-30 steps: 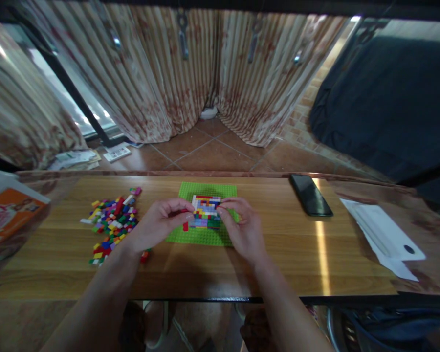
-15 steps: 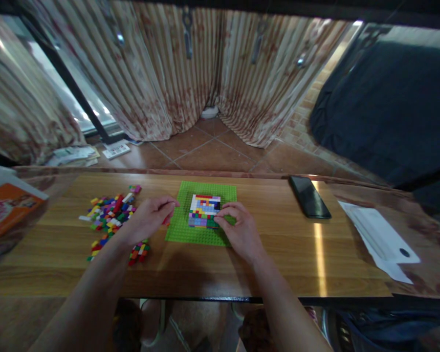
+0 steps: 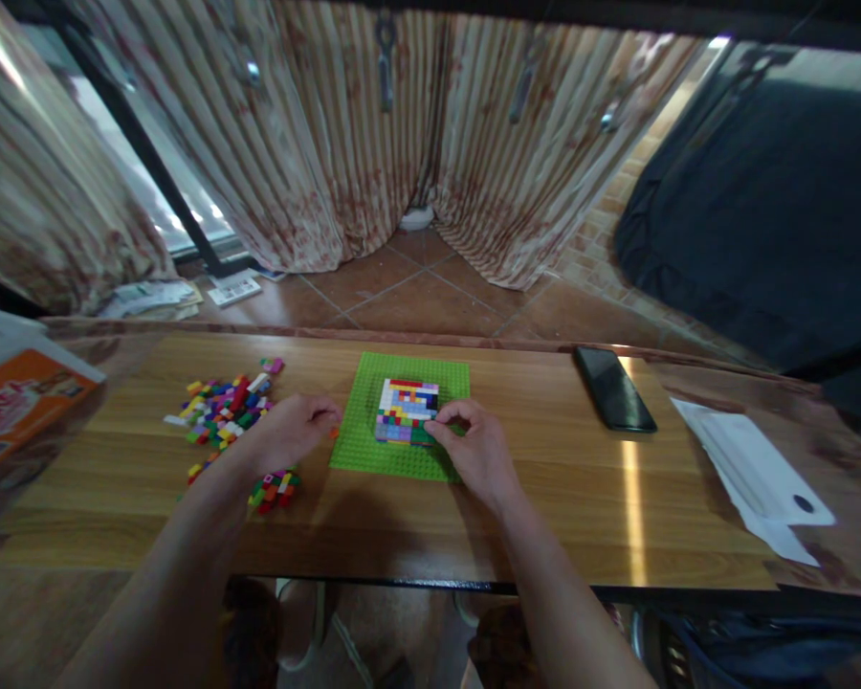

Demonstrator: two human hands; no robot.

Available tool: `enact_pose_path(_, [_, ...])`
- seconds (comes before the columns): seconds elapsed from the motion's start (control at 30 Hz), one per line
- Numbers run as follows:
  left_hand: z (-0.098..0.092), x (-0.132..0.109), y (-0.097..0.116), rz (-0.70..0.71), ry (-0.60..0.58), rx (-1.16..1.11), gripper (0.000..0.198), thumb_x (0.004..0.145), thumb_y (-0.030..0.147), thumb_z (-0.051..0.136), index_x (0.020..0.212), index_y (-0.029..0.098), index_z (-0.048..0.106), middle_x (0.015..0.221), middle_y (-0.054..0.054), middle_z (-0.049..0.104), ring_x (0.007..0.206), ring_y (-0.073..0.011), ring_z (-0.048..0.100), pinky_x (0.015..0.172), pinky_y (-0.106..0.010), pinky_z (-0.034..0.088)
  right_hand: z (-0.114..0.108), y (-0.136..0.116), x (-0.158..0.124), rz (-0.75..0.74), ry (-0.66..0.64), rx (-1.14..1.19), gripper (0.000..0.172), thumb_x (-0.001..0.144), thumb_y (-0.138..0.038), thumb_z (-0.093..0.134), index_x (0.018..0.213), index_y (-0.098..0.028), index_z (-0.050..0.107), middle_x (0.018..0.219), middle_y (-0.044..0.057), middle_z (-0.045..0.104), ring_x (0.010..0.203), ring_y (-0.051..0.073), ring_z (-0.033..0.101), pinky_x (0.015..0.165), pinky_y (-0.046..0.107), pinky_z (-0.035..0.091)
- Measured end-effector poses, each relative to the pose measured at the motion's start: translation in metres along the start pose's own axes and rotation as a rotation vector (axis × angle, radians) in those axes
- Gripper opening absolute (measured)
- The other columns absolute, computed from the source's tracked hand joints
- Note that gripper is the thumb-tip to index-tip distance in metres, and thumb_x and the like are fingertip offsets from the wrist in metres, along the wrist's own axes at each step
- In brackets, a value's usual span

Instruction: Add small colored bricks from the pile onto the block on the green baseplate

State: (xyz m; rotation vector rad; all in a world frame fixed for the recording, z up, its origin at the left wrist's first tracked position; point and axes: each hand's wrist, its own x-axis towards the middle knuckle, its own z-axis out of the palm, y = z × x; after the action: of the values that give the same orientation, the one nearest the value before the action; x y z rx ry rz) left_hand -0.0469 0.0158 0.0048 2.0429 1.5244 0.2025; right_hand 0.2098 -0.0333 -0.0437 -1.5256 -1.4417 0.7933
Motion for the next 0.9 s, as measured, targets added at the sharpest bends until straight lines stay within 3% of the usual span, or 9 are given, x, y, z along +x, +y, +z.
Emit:
enact_pose_path(0.23, [0.001,-0.005,0.002,-0.032,0.001,0.069,0.015,0.074,0.016,0.054,0.071,0.019,0.068,0.067,-0.003,0.067,0.061,-0.0157,0.056,0.058,-0.025,0.035,-0.002,-0.001,0.001,-0.005,-0.059,-0.01,0.025,0.076,-0.043,0.071,0.071,-0.02,0.063,0.073,-0.001,0.066,0.071,0.017,0.061,0.068,0.03,0.047])
enact_pose_path(0.5, [0.003,-0.006,-0.001,-0.064,-0.013,0.116,0.017,0.07,0.01,0.054,0.074,0.019,0.068,0.072,-0.004,0.069,0.066,-0.0168,0.059,0.062,-0.026,0.037,-0.013,-0.001,0.003,0.005,-0.15,-0.069,0.022,0.075,-0.042,0.072,0.073,-0.02,0.068,0.078,0.001,0.07,0.076,0.018,0.063,0.075,0.032,0.047])
enact_pose_path(0.63, [0.0,-0.006,0.002,-0.054,0.019,0.078,0.015,0.072,0.009,0.055,0.072,0.018,0.068,0.073,-0.004,0.069,0.068,-0.0173,0.059,0.063,-0.026,0.038,-0.012,-0.006,0.002,-0.013,-0.083,-0.047,0.024,0.077,-0.044,0.07,0.073,-0.02,0.069,0.077,0.002,0.07,0.074,0.018,0.063,0.072,0.032,0.049])
enact_pose_path(0.8, [-0.003,-0.005,0.006,0.039,0.045,-0.166,0.014,0.078,0.018,0.057,0.073,0.016,0.069,0.067,-0.002,0.065,0.063,-0.0147,0.055,0.063,-0.025,0.039,-0.005,-0.014,0.0,-0.084,0.144,0.023,0.019,0.081,-0.039,0.066,0.075,-0.021,0.069,0.077,0.002,0.07,0.074,0.017,0.063,0.073,0.032,0.05])
enact_pose_path(0.9, [-0.002,-0.005,0.011,0.085,0.011,-0.365,0.015,0.079,0.024,0.059,0.078,0.015,0.071,0.066,0.0,0.064,0.062,-0.0133,0.053,0.06,-0.023,0.039,0.005,-0.023,-0.006,-0.176,0.122,0.057,0.015,0.084,-0.036,0.065,0.08,-0.022,0.07,0.083,0.003,0.072,0.081,0.018,0.066,0.077,0.033,0.053])
